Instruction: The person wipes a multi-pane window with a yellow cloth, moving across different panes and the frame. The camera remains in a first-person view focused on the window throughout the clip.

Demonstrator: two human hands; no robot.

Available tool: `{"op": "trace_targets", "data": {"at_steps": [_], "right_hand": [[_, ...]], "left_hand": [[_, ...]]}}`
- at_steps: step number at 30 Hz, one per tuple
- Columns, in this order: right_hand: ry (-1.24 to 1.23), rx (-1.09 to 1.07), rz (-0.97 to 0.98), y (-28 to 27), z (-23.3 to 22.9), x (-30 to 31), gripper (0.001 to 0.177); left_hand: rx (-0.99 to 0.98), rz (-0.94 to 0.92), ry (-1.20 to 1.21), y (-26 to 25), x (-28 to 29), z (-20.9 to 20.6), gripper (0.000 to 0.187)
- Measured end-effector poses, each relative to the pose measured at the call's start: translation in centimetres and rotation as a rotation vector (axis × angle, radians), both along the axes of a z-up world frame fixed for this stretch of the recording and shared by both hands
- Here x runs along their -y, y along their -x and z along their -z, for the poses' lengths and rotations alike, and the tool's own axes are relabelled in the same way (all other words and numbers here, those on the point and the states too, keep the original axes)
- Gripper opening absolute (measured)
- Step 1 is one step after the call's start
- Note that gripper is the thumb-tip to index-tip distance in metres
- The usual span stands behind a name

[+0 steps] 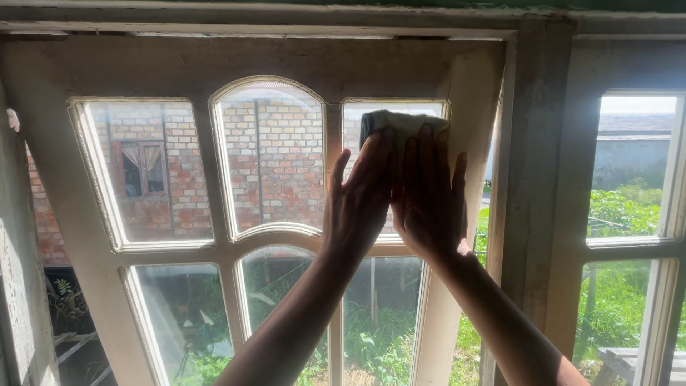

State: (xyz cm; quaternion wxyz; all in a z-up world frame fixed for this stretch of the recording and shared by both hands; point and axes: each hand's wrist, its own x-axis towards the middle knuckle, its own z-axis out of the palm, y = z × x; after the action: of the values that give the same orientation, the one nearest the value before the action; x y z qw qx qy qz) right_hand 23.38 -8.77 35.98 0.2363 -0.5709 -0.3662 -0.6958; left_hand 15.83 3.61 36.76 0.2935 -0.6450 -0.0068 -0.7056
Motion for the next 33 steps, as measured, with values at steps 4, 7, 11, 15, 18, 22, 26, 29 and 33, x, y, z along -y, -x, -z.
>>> {"op": "trace_targets", "data": {"at_steps": [4,7,11,15,18,22,26,29,33], "right_hand": [[0.05,-0.032,-0.013,-1.4,4.5,-0.2,0.044],[0.14,-0.051,0.031,-1.5,7.6,0.1,0.06],[0.186,-0.114,0.022,-1.1,6.7,0.6,0.065],[0.123,-0.063,-0.041,-0.4,1.5,0.3,0.047],[-0.046,0.121,0.013,0.5,-1.8,-0.5,0.027],[0.029,0.147,-0.109,1.7,-1.3,-1.1,0.048],[0.038,0.156,-0.03,0.1,2.9,-1.4,0.051],[0.063,0.14,0.061,-0.1,7.2,-1.1,0.053],[0.086,0.055,0.114,0.4,9.1,-0.4,0.055]], "left_hand": [[-0.093,-0.024,0.033,0.7,-0.4,4.5,0.05],[-0.14,-0.072,0.025,1.4,-0.8,7.8,0.055],[-0.144,-0.116,-0.042,1.7,-1.3,6.6,0.049],[-0.087,-0.069,-0.06,1.0,-1.8,0.6,0.035],[-0.001,-0.107,-0.108,-0.1,-3.2,-2.7,0.034],[0.009,-0.113,-0.045,2.0,-2.3,-1.1,0.042],[-0.058,-0.086,0.054,3.3,-1.3,3.6,0.044],[-0.073,-0.183,0.076,2.2,-1.3,8.2,0.051],[-0.102,-0.133,0.056,3.0,0.1,9.9,0.047]]}}
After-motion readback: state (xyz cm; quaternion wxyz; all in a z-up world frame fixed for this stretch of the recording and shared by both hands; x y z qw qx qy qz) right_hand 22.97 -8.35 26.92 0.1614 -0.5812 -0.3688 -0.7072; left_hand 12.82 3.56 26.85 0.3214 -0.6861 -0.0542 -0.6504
